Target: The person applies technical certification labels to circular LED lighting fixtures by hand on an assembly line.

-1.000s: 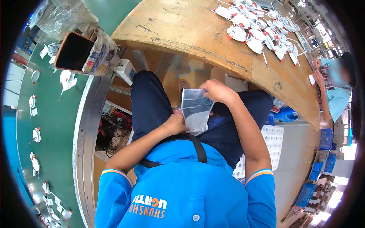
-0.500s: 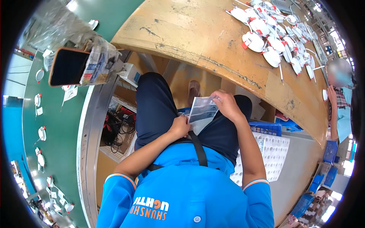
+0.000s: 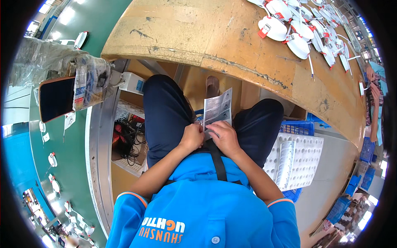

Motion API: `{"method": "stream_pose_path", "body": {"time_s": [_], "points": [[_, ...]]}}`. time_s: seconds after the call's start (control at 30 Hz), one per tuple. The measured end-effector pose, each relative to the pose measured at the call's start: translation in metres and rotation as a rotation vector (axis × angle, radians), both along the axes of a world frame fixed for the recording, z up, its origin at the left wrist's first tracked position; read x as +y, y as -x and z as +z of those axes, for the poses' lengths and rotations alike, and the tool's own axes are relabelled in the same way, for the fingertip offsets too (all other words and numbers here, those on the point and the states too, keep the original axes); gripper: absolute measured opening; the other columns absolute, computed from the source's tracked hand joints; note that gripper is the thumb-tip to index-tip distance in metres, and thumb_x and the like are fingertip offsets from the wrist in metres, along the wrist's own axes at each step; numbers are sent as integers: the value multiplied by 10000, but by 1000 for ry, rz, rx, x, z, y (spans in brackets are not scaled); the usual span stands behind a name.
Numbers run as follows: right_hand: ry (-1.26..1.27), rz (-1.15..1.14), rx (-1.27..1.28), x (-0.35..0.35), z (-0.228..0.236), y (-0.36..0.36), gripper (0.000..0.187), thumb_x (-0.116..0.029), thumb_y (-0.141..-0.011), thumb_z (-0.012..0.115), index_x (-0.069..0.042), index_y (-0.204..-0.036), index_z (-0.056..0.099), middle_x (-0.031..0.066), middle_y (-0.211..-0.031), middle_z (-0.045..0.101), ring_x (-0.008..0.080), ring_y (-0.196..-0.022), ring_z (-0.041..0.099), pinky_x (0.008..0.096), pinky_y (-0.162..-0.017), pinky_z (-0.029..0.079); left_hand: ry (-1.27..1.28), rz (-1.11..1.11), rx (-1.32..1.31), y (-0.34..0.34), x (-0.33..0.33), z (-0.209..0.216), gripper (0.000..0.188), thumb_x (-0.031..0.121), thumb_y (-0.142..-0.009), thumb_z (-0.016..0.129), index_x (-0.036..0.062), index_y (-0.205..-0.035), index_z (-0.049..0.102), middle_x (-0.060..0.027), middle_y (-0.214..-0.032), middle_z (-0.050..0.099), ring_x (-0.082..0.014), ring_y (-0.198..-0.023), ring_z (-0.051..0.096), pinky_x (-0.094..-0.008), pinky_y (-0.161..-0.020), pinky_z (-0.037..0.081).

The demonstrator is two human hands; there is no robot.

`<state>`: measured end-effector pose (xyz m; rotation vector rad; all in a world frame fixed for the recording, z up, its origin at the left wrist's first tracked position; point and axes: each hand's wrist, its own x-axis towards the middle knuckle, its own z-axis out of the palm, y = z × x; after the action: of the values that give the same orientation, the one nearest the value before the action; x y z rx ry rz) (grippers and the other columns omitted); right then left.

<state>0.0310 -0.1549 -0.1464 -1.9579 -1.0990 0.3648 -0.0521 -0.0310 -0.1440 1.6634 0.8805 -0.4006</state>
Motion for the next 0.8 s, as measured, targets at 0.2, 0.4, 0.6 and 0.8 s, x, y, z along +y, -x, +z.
{"method": "stream_pose_path", "body": {"time_s": [0.2, 0.4, 0.6, 0.8], "points": [[28, 80, -70, 2, -5, -1, 226, -37, -618, 665, -51, -841, 637, 58, -812, 594, 241, -790, 532, 318, -684, 451, 20, 12, 0, -2, 4, -1, 92, 8, -735, 501, -63, -728, 559, -102, -565, 561, -149, -447, 557, -271, -384, 463], [-4, 99, -119, 8, -11, -4, 167, -55, -606, 676, -61, -769, 643, 37, -735, 579, 227, -720, 504, 312, -645, 433, 76, 41, 29, -1, 5, -3, 90, 36, -733, 525, -44, -721, 564, -72, -550, 542, -122, -440, 525, -245, -370, 437], [-70, 154, -103, 8, -15, -8, 113, -58, -632, 666, -56, -742, 641, 39, -702, 569, 229, -694, 494, 313, -618, 421, 108, 53, 15, 3, 5, -7, 87, 63, -731, 561, -20, -706, 566, -54, -544, 537, -103, -435, 509, -231, -365, 415], [-85, 154, -91, 8, -12, -10, 45, -62, -678, 626, -54, -721, 618, 58, -682, 537, 243, -681, 495, 327, -587, 422, 11, 31, -61, 5, 2, -12, 110, 74, -739, 584, -13, -674, 568, -43, -522, 534, -96, -408, 496, -231, -365, 413]]}}
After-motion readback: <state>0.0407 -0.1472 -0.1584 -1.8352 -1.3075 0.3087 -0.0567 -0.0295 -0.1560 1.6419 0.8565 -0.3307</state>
